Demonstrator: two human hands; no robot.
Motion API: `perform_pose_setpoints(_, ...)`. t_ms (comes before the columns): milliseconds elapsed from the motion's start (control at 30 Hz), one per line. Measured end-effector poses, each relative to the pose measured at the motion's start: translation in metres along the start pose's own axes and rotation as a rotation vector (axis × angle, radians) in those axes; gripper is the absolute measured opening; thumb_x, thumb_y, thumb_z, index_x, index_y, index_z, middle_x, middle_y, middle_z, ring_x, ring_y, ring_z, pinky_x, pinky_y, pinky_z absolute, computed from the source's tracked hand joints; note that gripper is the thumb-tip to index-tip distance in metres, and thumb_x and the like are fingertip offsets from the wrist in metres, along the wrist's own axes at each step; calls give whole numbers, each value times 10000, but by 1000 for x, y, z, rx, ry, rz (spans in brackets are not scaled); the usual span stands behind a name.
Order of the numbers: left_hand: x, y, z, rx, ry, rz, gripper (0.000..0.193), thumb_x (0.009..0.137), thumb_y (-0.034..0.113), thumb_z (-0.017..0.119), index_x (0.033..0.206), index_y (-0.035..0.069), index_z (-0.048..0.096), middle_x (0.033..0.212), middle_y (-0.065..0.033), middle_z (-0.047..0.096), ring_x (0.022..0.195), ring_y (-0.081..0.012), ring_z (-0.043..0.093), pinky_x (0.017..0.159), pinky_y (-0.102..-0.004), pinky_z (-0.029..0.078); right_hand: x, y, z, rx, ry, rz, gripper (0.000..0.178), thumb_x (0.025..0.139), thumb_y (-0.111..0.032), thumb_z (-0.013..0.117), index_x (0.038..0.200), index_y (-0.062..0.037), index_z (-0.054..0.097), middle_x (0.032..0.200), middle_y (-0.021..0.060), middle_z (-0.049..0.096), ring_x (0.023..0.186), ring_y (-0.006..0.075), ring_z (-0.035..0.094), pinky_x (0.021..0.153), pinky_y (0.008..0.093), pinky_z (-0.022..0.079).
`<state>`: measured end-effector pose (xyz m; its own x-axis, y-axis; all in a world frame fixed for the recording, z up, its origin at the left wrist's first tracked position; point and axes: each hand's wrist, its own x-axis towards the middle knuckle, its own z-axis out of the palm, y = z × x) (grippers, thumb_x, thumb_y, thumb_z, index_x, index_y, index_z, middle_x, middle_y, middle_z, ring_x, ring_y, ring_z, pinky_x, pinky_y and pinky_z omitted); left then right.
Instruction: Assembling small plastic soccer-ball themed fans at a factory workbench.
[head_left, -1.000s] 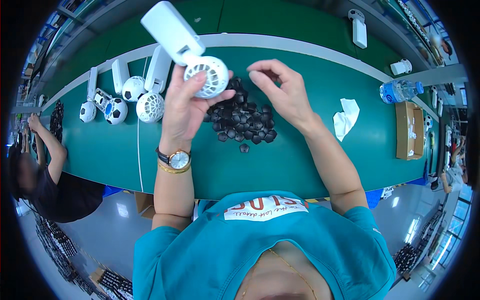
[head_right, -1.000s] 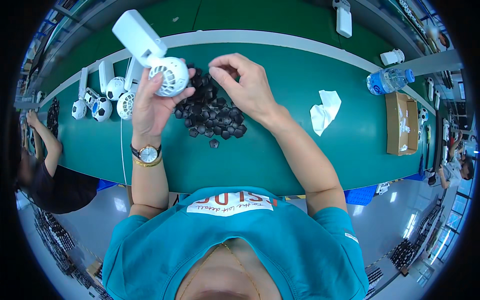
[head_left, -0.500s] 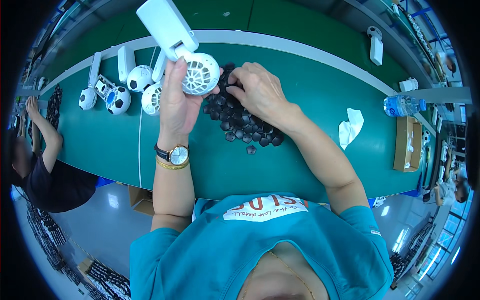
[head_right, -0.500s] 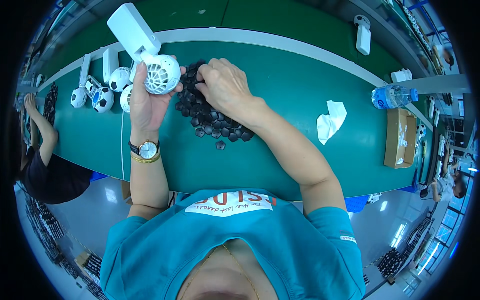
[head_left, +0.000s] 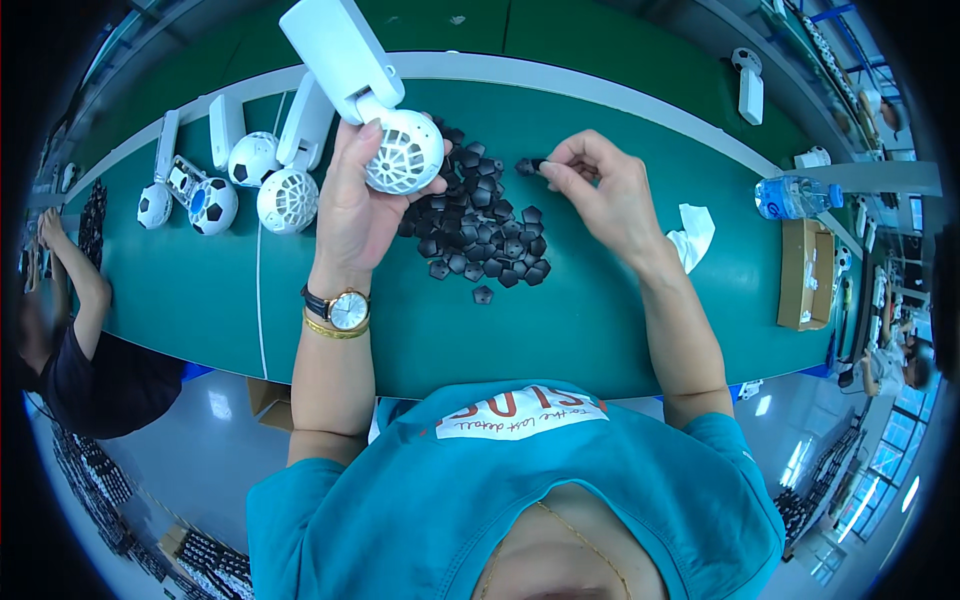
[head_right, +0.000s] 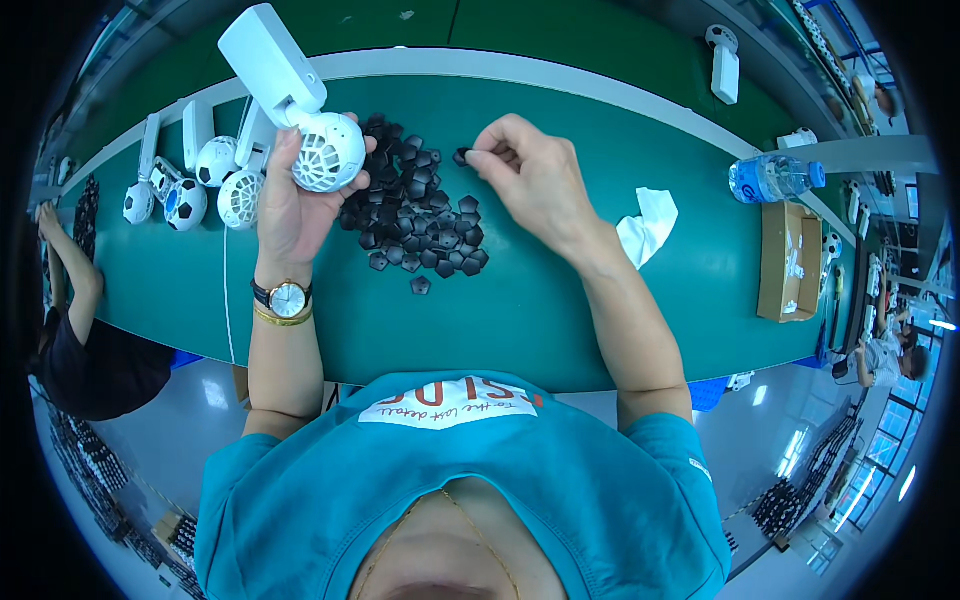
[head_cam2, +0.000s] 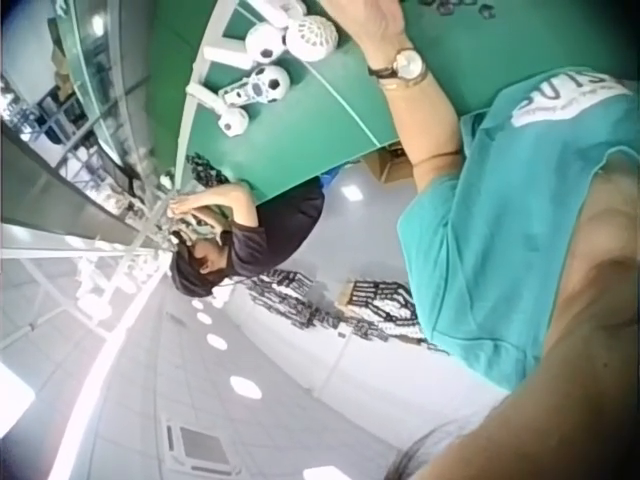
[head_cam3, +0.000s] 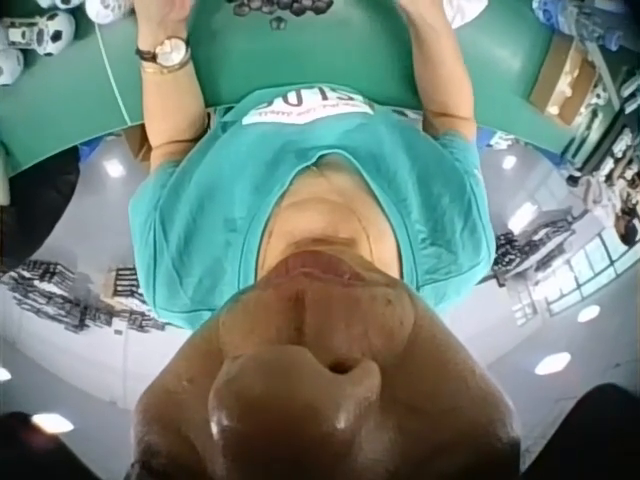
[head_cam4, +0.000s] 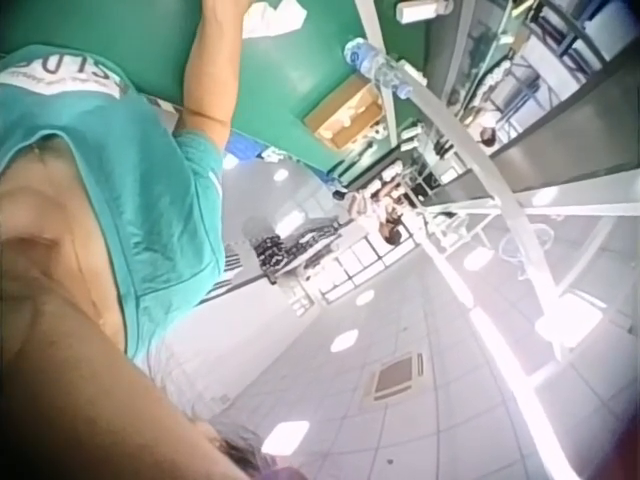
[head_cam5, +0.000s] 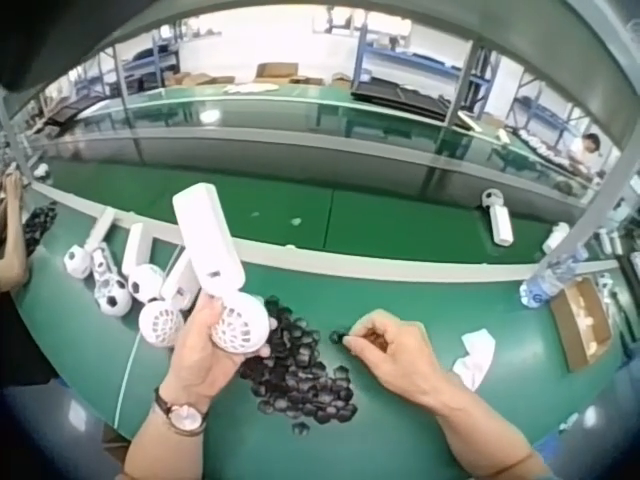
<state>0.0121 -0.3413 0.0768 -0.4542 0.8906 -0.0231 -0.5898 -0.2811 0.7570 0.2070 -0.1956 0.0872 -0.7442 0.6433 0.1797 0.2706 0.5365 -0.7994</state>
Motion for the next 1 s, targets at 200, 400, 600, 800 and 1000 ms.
perform_pose_setpoints(200, -2, -12, 12, -3, -28, -39, 455, 960, 246, 475, 1345, 56, 326, 1157, -144, 573, 1030, -291, 623, 732, -396, 583, -16, -9, -3, -166, 230, -672, 168, 715, 8, 729, 842, -40, 629, 797, 78, 641, 688, 202, 635, 560, 276, 502)
perform_pose_setpoints(400, -3, -11, 12, 15, -73, -51, 484, 947, 246, 503, 1350, 45, 324, 1190, -155, 554, 1052, -298, 612, 748, -404, 582, -26, -23, -20, -280, 190, -951, 263, 612, 30, 743, 838, -53, 638, 868, 84, 635, 706, 233, 625, 522, 290, 495)
perform_pose_setpoints(600, -3, -16, 13, 12, -106, -37, 501, 944, 258, 511, 1354, 44, 319, 1203, -154, 545, 1059, -301, 610, 759, -405, 582, -25, -25, -26, -288, 159, -991, 269, 597, 33, 742, 833, -52, 643, 851, 71, 621, 726, 227, 616, 527, 290, 495)
perform_pose_setpoints(800, -5, -18, 20, 8, -93, -63, 487, 941, 248, 511, 1350, 56, 329, 1179, -139, 561, 1052, -277, 614, 767, -401, 579, -28, -27, -7, 53, 71, -539, 182, 723, 5, 730, 869, -37, 629, 847, 75, 618, 739, 173, 605, 599, 245, 483)
perform_pose_setpoints(1000, -8, -24, 24, 12, -76, -81, 475, 938, 229, 510, 1348, 65, 335, 1162, -123, 572, 1033, -246, 621, 769, -394, 575, -18, -38, 22, 660, -2, 73, 101, 853, -58, 684, 908, -10, 615, 850, 58, 626, 731, 104, 581, 660, 209, 465)
